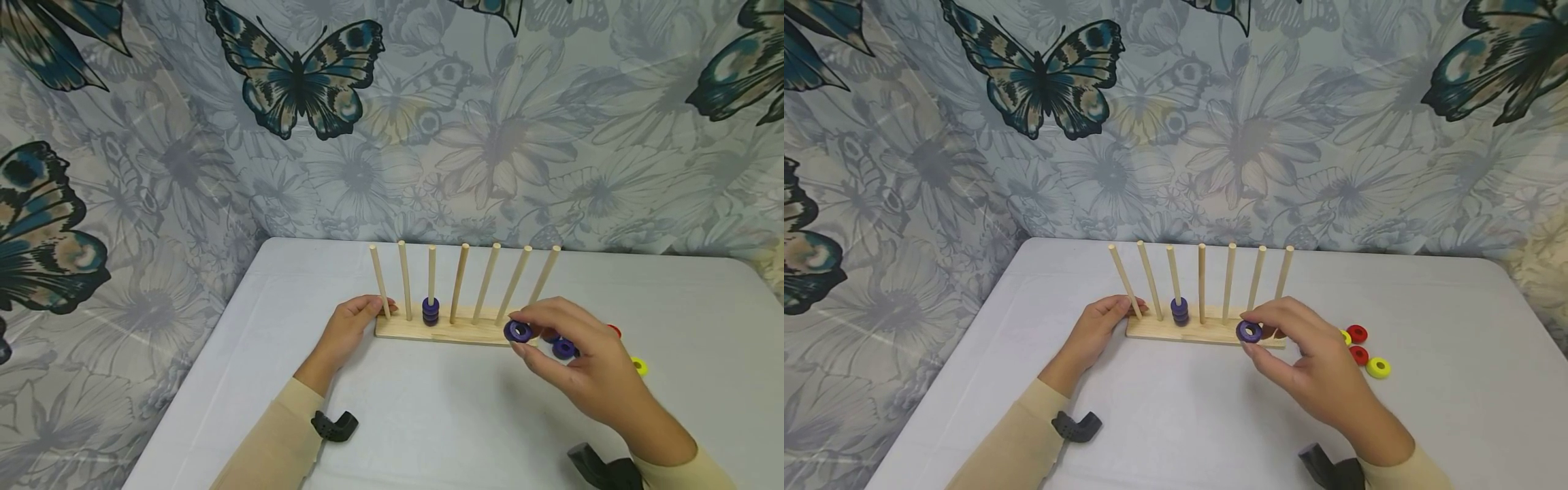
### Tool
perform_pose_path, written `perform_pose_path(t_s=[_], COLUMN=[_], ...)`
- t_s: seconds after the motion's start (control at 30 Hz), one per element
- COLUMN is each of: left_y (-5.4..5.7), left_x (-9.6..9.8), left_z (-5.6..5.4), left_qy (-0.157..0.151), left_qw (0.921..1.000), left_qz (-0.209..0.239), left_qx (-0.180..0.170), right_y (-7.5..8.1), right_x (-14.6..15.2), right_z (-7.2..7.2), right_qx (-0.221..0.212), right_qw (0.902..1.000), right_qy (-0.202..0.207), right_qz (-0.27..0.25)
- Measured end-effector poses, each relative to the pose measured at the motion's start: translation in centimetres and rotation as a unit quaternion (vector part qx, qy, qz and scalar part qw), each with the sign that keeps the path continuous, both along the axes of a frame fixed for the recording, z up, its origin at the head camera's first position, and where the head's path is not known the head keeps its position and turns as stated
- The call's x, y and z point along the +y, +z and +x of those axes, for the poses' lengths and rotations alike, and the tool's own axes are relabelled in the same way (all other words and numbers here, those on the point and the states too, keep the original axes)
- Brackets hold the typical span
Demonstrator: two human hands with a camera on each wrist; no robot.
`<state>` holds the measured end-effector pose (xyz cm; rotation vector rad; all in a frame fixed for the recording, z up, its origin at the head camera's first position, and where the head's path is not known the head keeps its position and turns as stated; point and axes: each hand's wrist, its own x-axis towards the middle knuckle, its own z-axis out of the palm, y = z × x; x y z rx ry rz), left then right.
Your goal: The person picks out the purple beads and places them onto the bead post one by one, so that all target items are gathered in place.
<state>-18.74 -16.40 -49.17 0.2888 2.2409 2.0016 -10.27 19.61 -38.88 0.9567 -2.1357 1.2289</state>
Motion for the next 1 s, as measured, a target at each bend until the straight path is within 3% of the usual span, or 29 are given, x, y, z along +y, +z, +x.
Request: perform_pose_path(t_s=[1.0], left_y=[0.1], left_x=[0.1], left_z=[0.1], left_qy=[0.004], left_qw=[1.0], left_qz=[-0.005], left_qx=[0.003], right_y=[3.4], right_x=[-1.8], right_z=[-2.5], right_qx=[0.063], right_qw=[0.9979], right_qy=[-0.006], right_qz=[-0.013])
